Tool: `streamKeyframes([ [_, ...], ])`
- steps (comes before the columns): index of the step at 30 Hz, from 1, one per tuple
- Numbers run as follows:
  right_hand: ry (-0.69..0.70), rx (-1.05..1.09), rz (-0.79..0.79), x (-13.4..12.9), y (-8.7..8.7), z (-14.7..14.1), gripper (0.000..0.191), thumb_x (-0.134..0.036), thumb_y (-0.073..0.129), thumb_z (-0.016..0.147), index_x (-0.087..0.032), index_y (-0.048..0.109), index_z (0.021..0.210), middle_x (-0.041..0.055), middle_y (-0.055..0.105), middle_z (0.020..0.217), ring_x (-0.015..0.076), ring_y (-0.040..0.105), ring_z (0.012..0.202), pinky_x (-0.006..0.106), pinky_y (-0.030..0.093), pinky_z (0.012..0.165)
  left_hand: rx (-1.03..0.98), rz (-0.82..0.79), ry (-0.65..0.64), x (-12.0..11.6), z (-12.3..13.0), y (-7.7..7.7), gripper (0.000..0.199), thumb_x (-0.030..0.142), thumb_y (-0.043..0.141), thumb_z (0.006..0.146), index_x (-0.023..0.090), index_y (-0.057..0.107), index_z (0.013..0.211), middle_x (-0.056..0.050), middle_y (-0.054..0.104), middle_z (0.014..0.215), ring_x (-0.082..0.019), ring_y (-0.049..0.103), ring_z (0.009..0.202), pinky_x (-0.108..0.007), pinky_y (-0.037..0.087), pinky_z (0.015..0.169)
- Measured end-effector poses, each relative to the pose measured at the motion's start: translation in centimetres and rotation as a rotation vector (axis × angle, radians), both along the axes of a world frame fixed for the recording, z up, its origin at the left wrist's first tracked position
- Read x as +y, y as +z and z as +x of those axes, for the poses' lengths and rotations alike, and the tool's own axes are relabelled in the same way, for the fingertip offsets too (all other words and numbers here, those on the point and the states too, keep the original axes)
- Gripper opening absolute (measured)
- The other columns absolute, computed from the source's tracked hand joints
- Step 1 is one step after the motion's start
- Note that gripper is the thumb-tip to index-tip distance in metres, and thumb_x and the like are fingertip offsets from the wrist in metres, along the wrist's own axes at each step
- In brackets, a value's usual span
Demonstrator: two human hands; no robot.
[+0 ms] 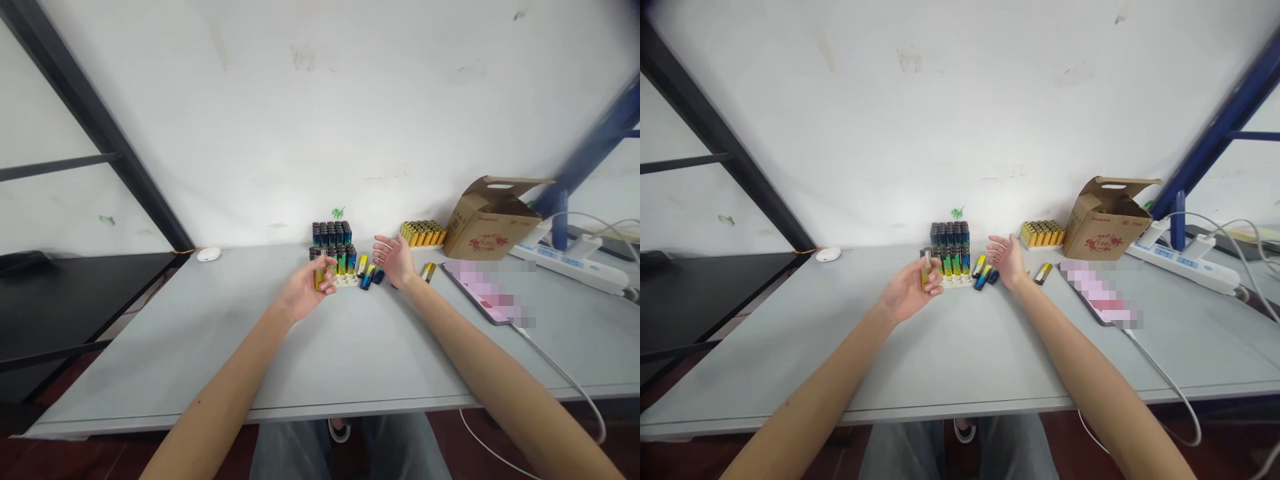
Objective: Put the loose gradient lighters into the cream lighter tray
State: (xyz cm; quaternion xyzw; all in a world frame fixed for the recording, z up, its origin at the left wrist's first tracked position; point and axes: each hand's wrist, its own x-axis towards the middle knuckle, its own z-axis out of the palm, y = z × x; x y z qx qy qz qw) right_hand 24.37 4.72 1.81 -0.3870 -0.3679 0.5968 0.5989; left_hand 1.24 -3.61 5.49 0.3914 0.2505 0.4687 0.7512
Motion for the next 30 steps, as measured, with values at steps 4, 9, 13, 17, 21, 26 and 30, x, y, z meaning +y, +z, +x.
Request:
streamKeyframes([
  [4,0.031,0.003,0.052,-0.5,0.0,0.0,0.045,-0.06,0.038,0.088,-0.023,0.063,0.09,0.0014,0.06,0.07,0.0153,0.053,0.06,0.029,0.046,0.058,-0.01,-0.061,-0.074,0.1,0.0,0.2,0.046,0.056,0.042,0.089,0.018,0.055,0.066,0.002,0.031,0.057,-0.012,0.037,0.051,-0.028,0.042,0.05],
  [9,0.042,0.022,0.058,-1.4,0.4,0.1,0.046,-0.062,0.042,0.086,-0.022,0.064,0.086,0.0013,0.06,0.068,0.0139,0.053,0.057,0.027,0.045,0.055,-0.013,-0.092,-0.127,-0.1,0.4,-0.2,0.043,0.05,0.038,0.089,0.019,0.044,0.06,0.003,0.029,0.057,-0.012,0.039,0.051,-0.027,0.041,0.052],
  [13,0.021,0.06,0.022,-1.4,0.5,0.2,0.043,-0.056,0.041,0.088,-0.02,0.065,0.083,0.0019,0.06,0.065,0.0129,0.052,0.054,0.026,0.043,0.053,0.042,-0.092,-0.141,-0.1,0.7,-0.8,0.038,0.044,0.032,0.088,0.018,0.041,0.062,0.002,0.031,0.058,-0.012,0.039,0.051,-0.023,0.036,0.046],
  [17,-0.011,0.077,0.017,-1.5,0.5,0.1,0.04,-0.049,0.039,0.089,-0.019,0.064,0.078,0.002,0.059,0.063,0.0125,0.052,0.052,0.026,0.042,0.052,0.137,-0.096,-0.122,0.0,1.1,-1.1,0.035,0.04,0.028,0.089,0.019,0.037,0.062,0.005,0.025,0.057,-0.009,0.027,0.044,-0.017,0.024,0.04],
  [21,-0.028,0.074,-0.004,-1.6,0.4,0.0,0.041,-0.042,0.034,0.09,-0.018,0.065,0.077,0.0021,0.058,0.062,0.0122,0.051,0.052,0.025,0.041,0.052,0.185,-0.102,-0.079,-0.1,1.9,-1.2,0.031,0.034,0.027,0.09,0.019,0.036,0.066,0.005,0.026,0.059,-0.008,0.027,0.045,-0.016,0.024,0.041],
  [26,-0.022,0.072,0.019,-1.5,0.2,0.0,0.038,-0.046,0.038,0.087,-0.019,0.064,0.077,0.0018,0.058,0.062,0.0127,0.05,0.052,0.026,0.041,0.052,0.224,-0.1,0.017,-0.2,2.5,-1.5,0.025,0.028,0.027,0.09,0.019,0.035,0.068,0.005,0.026,0.059,-0.008,0.026,0.045,-0.016,0.022,0.04],
  [30,-0.017,0.068,0.028,-1.3,0.0,0.1,0.038,-0.045,0.038,0.086,-0.019,0.065,0.079,0.0019,0.058,0.063,0.0126,0.05,0.053,0.026,0.041,0.052,0.211,-0.087,0.047,-0.2,2.5,-1.6,0.024,0.027,0.025,0.089,0.02,0.035,0.069,0.005,0.025,0.059,-0.008,0.025,0.044,-0.016,0.02,0.039],
])
